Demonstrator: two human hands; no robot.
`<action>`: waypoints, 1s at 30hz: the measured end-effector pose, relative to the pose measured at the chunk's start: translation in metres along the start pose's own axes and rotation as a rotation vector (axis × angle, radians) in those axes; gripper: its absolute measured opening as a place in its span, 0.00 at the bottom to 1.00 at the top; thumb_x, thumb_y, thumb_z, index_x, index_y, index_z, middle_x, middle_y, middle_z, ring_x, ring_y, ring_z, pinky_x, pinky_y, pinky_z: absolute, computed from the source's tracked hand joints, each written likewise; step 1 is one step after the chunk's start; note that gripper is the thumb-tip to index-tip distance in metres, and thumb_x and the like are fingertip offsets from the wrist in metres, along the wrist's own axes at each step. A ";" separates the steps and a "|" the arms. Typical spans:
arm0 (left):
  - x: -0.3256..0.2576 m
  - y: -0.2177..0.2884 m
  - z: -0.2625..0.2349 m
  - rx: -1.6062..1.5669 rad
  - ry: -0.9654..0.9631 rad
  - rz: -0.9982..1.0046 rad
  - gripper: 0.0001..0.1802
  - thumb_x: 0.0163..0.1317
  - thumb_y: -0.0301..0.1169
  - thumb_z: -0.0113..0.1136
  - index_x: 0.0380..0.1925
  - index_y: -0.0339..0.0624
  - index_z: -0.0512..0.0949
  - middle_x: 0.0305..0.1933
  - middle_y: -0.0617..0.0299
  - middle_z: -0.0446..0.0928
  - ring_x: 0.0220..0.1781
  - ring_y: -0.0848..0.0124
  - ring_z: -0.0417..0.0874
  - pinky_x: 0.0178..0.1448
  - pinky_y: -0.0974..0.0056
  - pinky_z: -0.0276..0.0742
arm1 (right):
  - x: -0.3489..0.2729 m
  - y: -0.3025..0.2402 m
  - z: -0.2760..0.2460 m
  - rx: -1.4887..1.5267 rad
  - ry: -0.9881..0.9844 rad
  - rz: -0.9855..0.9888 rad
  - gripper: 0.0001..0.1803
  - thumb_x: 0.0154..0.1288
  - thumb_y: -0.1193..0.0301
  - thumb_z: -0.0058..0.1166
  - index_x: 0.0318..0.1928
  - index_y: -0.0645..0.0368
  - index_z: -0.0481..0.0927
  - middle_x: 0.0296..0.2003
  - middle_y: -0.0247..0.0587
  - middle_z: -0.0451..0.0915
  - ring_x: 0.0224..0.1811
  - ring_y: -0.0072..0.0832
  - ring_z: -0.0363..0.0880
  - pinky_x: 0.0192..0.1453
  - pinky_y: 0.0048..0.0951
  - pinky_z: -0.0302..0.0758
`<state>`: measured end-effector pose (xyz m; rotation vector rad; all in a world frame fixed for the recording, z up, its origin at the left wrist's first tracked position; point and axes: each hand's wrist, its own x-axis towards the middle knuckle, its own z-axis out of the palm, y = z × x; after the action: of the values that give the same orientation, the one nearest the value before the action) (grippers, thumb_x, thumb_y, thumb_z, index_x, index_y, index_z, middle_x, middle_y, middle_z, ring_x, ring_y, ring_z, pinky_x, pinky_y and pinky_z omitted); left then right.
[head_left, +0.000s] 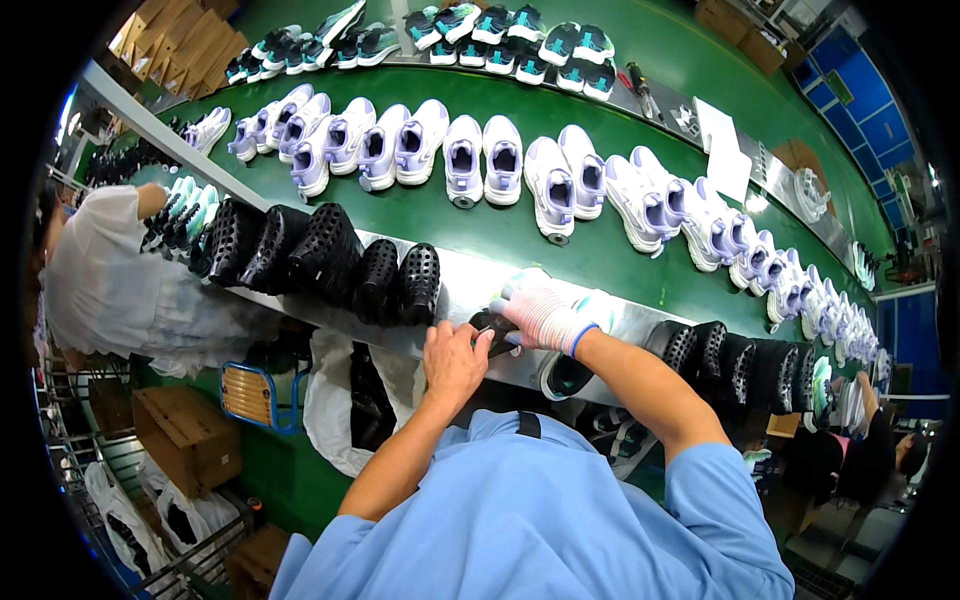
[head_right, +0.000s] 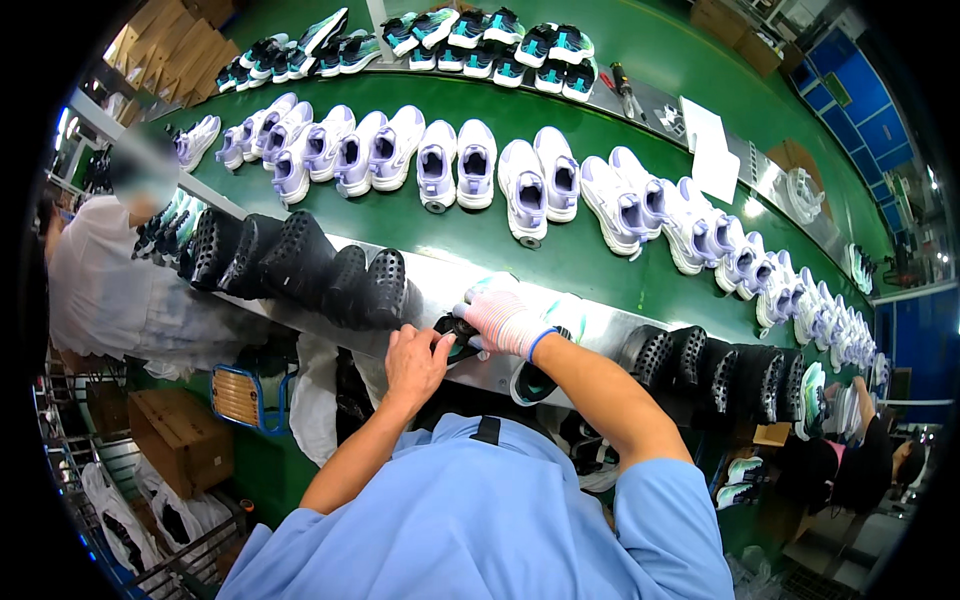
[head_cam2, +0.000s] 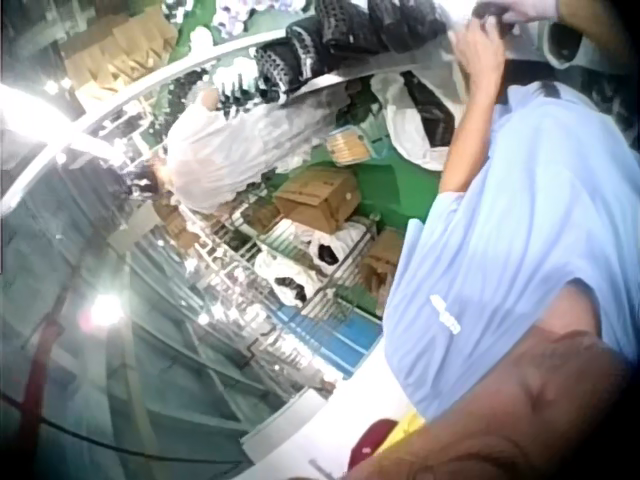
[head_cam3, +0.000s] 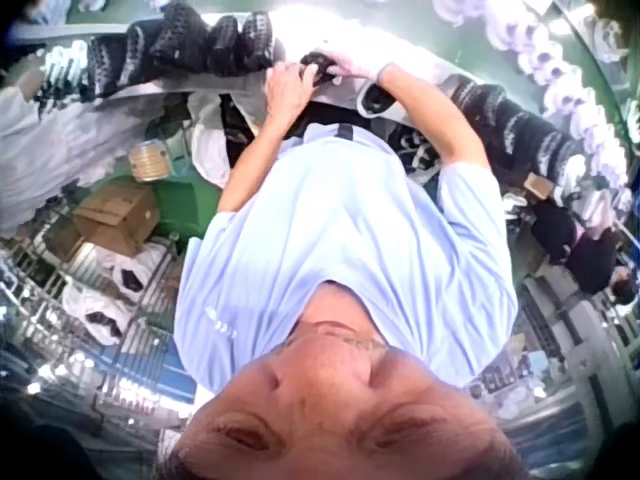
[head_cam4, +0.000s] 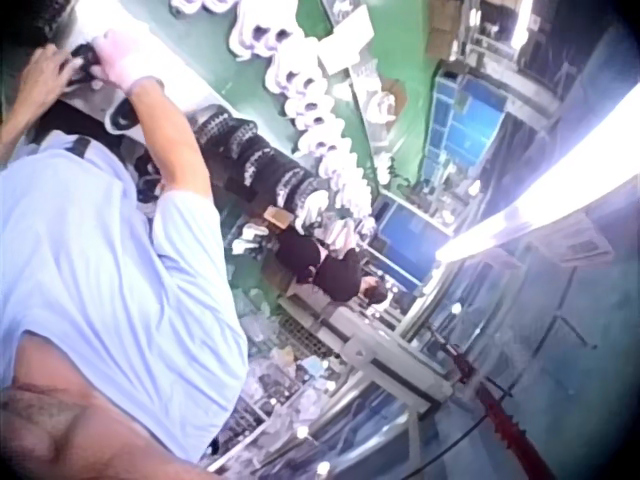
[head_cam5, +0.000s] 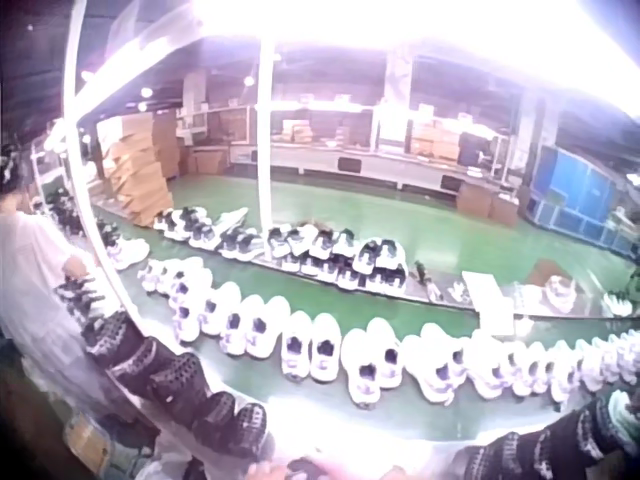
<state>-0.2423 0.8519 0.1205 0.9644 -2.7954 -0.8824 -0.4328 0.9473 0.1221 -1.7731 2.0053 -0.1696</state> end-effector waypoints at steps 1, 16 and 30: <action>0.000 0.003 0.002 -0.002 -0.058 -0.076 0.21 0.63 0.47 0.69 0.40 0.39 0.84 0.44 0.45 0.81 0.49 0.43 0.82 0.52 0.45 0.78 | -0.001 -0.002 0.001 0.020 0.026 0.016 0.28 0.47 0.63 0.77 0.50 0.55 0.82 0.46 0.49 0.81 0.53 0.51 0.83 0.53 0.48 0.82; 0.016 0.000 0.030 -0.880 -0.249 -0.596 0.09 0.78 0.29 0.53 0.40 0.33 0.75 0.32 0.49 0.84 0.22 0.64 0.87 0.21 0.63 0.81 | -0.024 -0.017 0.034 0.274 0.332 0.250 0.31 0.54 0.76 0.66 0.62 0.55 0.79 0.53 0.51 0.81 0.56 0.53 0.80 0.60 0.48 0.79; 0.004 -0.009 0.050 -0.741 -0.037 -0.298 0.07 0.74 0.24 0.56 0.34 0.34 0.75 0.30 0.55 0.84 0.24 0.68 0.88 0.24 0.64 0.77 | -0.043 -0.079 0.082 -0.038 0.419 0.396 0.33 0.58 0.69 0.61 0.66 0.60 0.76 0.65 0.52 0.77 0.61 0.49 0.79 0.63 0.46 0.76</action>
<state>-0.2518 0.8683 0.0735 1.2077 -2.0516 -1.7934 -0.3238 0.9929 0.0903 -1.4053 2.6268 -0.4034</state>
